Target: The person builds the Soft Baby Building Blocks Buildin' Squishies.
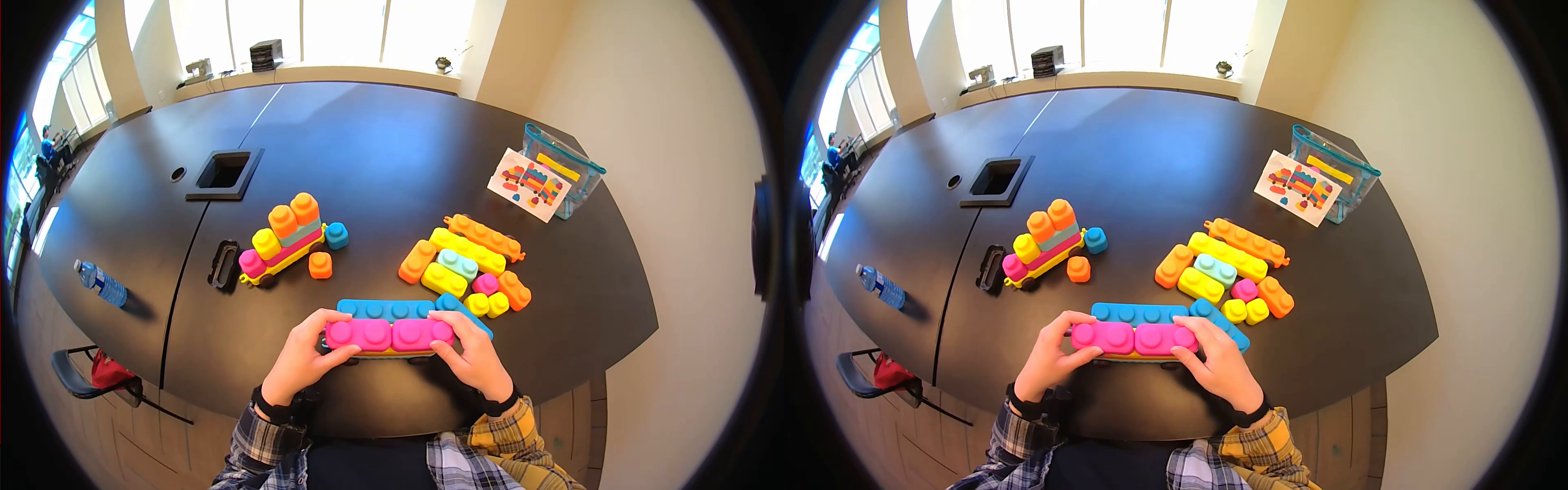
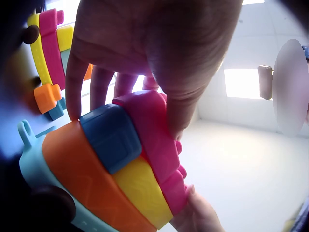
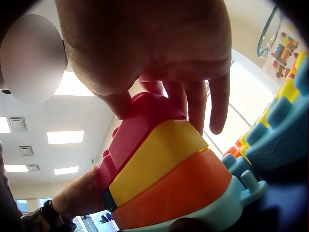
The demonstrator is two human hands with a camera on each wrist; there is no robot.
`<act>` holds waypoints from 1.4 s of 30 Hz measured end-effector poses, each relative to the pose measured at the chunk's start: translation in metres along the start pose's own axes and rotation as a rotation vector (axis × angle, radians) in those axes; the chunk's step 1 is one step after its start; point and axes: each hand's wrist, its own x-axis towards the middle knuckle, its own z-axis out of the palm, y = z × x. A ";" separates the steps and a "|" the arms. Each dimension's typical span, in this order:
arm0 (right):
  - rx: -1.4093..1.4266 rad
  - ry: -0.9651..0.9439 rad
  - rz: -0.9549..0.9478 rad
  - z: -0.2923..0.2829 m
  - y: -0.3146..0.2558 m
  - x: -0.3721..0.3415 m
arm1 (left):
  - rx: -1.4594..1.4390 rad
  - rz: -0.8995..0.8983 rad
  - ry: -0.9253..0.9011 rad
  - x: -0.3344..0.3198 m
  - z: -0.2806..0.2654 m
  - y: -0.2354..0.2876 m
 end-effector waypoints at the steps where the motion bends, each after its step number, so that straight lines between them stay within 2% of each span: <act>1: 0.000 -0.001 0.001 0.001 0.001 -0.001 | 0.001 -0.002 -0.002 0.000 0.000 0.000; 7: 0.086 -0.023 0.069 -0.001 0.007 0.002 | -0.024 -0.009 -0.001 -0.001 -0.001 -0.001; 9: 0.116 -0.070 0.001 -0.014 0.022 0.008 | -0.018 0.000 0.003 0.000 0.001 -0.003; 10: 0.148 -0.013 -0.019 -0.019 0.024 0.014 | -0.015 0.010 0.006 -0.001 0.001 -0.004; 12: -0.092 0.041 0.030 -0.028 0.025 0.026 | -0.001 0.014 0.006 -0.001 0.000 -0.003; 13: -0.092 0.042 0.032 -0.029 0.027 0.030 | 0.013 0.020 0.005 -0.001 0.000 -0.003; 15: -0.506 -0.107 -0.062 -0.025 0.037 0.039 | 0.008 0.016 0.001 -0.001 0.000 -0.002; 16: -0.506 -0.104 -0.060 -0.021 0.043 0.042 | 0.002 0.010 0.001 -0.001 0.000 -0.002; 19: -0.641 -0.221 -0.230 -0.006 0.057 0.054 | 0.002 0.018 0.006 -0.001 0.001 -0.002; 23: -0.591 -0.312 -0.211 -0.002 0.058 0.067 | -0.004 0.000 0.013 -0.002 0.000 -0.001; 25: -0.567 -0.408 -0.142 -0.003 0.055 0.073 | 0.016 0.001 0.009 -0.001 -0.002 0.000; 29: -0.545 -0.408 -0.178 0.002 0.066 0.076 | 0.000 0.001 0.010 -0.002 -0.001 -0.001; 35: -0.509 -0.470 -0.027 -0.001 0.070 0.078 | 0.036 0.013 -0.004 -0.001 -0.003 0.004; 38: -0.474 -0.385 -0.088 -0.003 0.063 0.075 | 0.056 0.036 -0.010 0.000 -0.006 0.004; 41: -0.392 -0.334 0.008 -0.005 0.052 0.074 | 0.047 0.013 -0.010 0.001 -0.007 0.005; 42: -0.361 -0.216 -0.007 -0.008 0.052 0.074 | 0.043 0.033 -0.008 0.002 -0.007 0.002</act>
